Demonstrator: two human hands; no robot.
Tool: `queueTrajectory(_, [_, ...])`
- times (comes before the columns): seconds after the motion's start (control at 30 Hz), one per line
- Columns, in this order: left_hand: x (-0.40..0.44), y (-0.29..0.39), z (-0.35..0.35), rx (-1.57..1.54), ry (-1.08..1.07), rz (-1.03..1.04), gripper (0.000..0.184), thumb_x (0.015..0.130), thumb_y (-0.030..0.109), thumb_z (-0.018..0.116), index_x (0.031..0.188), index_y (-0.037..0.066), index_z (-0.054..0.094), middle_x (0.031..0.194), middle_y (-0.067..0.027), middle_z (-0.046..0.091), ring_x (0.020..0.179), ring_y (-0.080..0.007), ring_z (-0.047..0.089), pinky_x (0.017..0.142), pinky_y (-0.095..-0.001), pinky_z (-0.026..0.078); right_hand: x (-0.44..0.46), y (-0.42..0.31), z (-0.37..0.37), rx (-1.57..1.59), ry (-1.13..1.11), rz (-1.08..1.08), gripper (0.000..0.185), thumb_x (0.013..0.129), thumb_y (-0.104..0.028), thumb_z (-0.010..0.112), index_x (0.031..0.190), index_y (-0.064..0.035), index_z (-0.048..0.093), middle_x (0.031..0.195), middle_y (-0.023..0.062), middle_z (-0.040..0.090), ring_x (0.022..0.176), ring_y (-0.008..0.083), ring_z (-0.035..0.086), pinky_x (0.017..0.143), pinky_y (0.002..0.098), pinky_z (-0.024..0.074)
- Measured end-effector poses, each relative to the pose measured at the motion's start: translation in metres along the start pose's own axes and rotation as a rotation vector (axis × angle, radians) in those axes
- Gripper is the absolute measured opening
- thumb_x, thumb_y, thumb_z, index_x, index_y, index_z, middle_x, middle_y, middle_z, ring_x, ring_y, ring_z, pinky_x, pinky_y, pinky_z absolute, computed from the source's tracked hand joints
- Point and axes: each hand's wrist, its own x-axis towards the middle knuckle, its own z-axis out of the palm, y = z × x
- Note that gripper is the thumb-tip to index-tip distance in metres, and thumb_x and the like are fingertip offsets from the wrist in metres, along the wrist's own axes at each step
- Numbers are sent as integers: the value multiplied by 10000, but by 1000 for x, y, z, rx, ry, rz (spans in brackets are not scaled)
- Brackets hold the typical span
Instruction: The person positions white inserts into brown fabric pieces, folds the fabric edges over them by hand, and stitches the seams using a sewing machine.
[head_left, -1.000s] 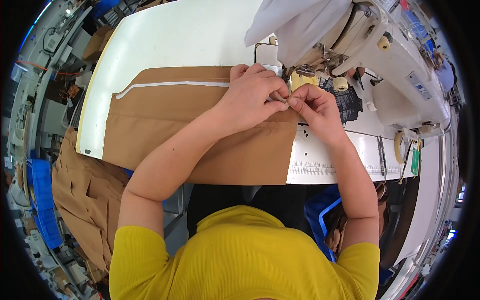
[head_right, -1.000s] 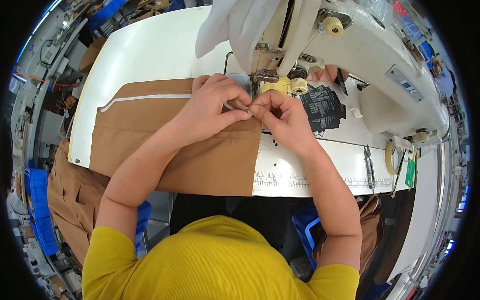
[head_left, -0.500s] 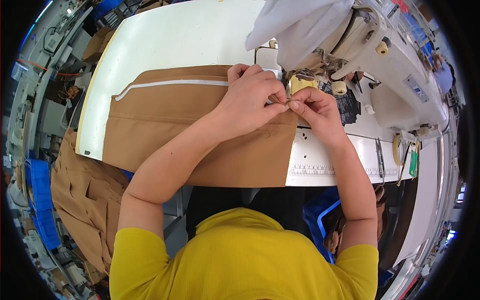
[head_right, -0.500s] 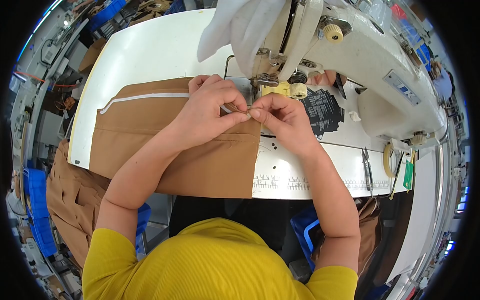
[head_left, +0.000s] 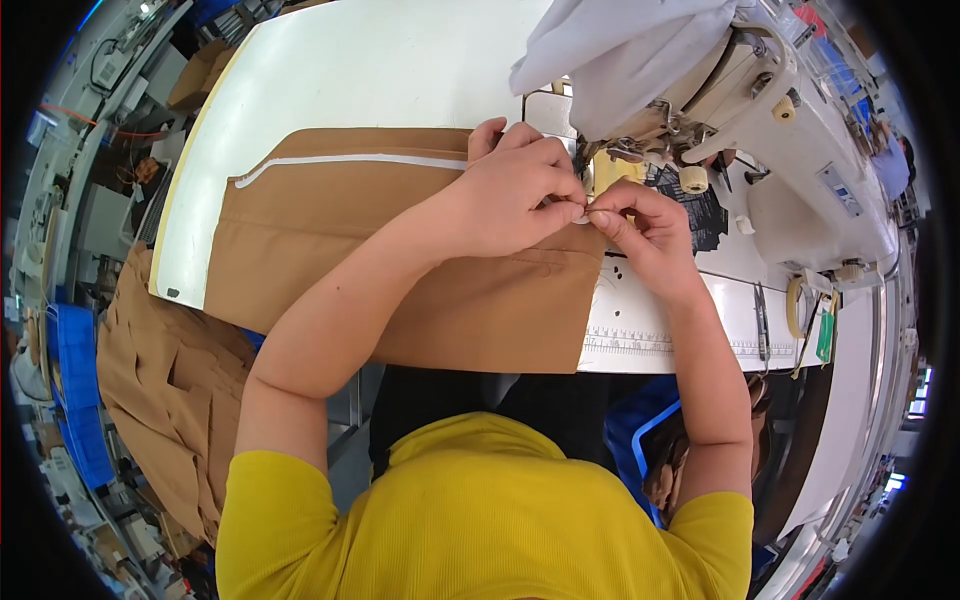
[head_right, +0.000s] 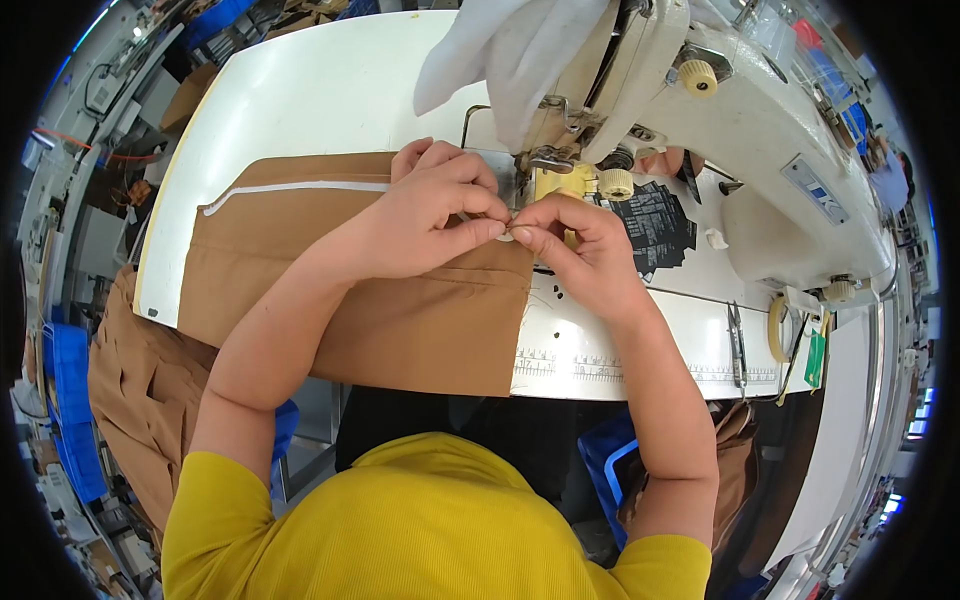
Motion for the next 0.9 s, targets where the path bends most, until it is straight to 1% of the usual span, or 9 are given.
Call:
queueTrajectory(0.07, [-1, -3, 0, -46, -78, -20, 145, 882, 248, 631, 921, 131, 706, 863, 15, 550, 1015, -189, 465, 1093, -457, 157, 1, 1, 0, -10, -6, -24, 60, 862, -64, 691, 893, -14, 680, 814, 8, 631, 681, 82, 493, 638, 228, 417])
queueTrajectory(0.1, [0, -1, -3, -49, -78, -30, 145, 882, 248, 631, 921, 131, 706, 863, 15, 550, 1015, -189, 465, 1093, -457, 157, 0, 1, 0, -22, -9, -51, 58, 857, -60, 691, 893, -15, 681, 811, 14, 626, 676, 90, 493, 635, 230, 416])
queueTrajectory(0.17, [2, 4, -11, -121, -229, -128, 154, 901, 241, 600, 936, 128, 699, 842, 16, 547, 1003, -184, 472, 1099, -470, 149, 0, 1, 0, -45, -23, -59, 55, 852, -53, 692, 895, -19, 684, 811, 15, 623, 675, 93, 494, 633, 232, 415])
queueTrajectory(0.27, [2, 3, -10, -158, -241, -131, 144, 900, 211, 586, 925, 124, 698, 812, 14, 540, 976, -180, 478, 1101, -469, 150, -1, 1, -1, -80, -37, -72, 62, 842, -41, 693, 901, -25, 689, 812, 20, 624, 676, 95, 500, 626, 236, 415])
queueTrajectory(0.4, [1, 3, -7, -161, -212, -122, 131, 887, 190, 588, 908, 120, 697, 800, 10, 538, 955, -180, 478, 1093, -460, 164, 0, 1, 0, -115, -29, -85, 61, 843, -43, 694, 901, -26, 690, 802, 20, 625, 669, 93, 503, 616, 232, 416])
queueTrajectory(0.47, [0, 2, -3, -88, -124, -70, 108, 868, 180, 611, 885, 118, 698, 795, 7, 543, 949, -189, 478, 1081, -454, 181, 0, 0, 1, -129, -19, -76, 61, 844, -46, 695, 901, -26, 689, 791, 19, 623, 665, 91, 505, 613, 231, 417])
queueTrajectory(0.57, [0, 1, 2, -2, -64, -41, 91, 853, 174, 631, 875, 122, 702, 808, 5, 558, 963, -198, 482, 1071, -458, 191, -1, -1, 1, -115, -1, 35, 58, 856, -49, 692, 909, -26, 683, 769, -3, 620, 650, 69, 498, 599, 214, 412])
queueTrajectory(0.63, [-1, 1, 4, 8, -47, -33, 87, 852, 170, 631, 872, 125, 703, 813, 5, 563, 974, -199, 485, 1069, -462, 195, -1, 0, 1, 10, 4, 160, 60, 873, -56, 685, 919, -22, 667, 758, -30, 613, 643, 40, 486, 582, 196, 402])
queueTrajectory(0.9, [1, 5, 8, 72, -3, 1, 69, 829, 162, 639, 833, 127, 698, 824, -1, 575, 985, -208, 501, 1045, -469, 224, -1, -1, 0, -68, 2, 110, 38, 882, -42, 655, 892, -16, 630, 757, -46, 595, 641, 19, 469, 566, 185, 384])
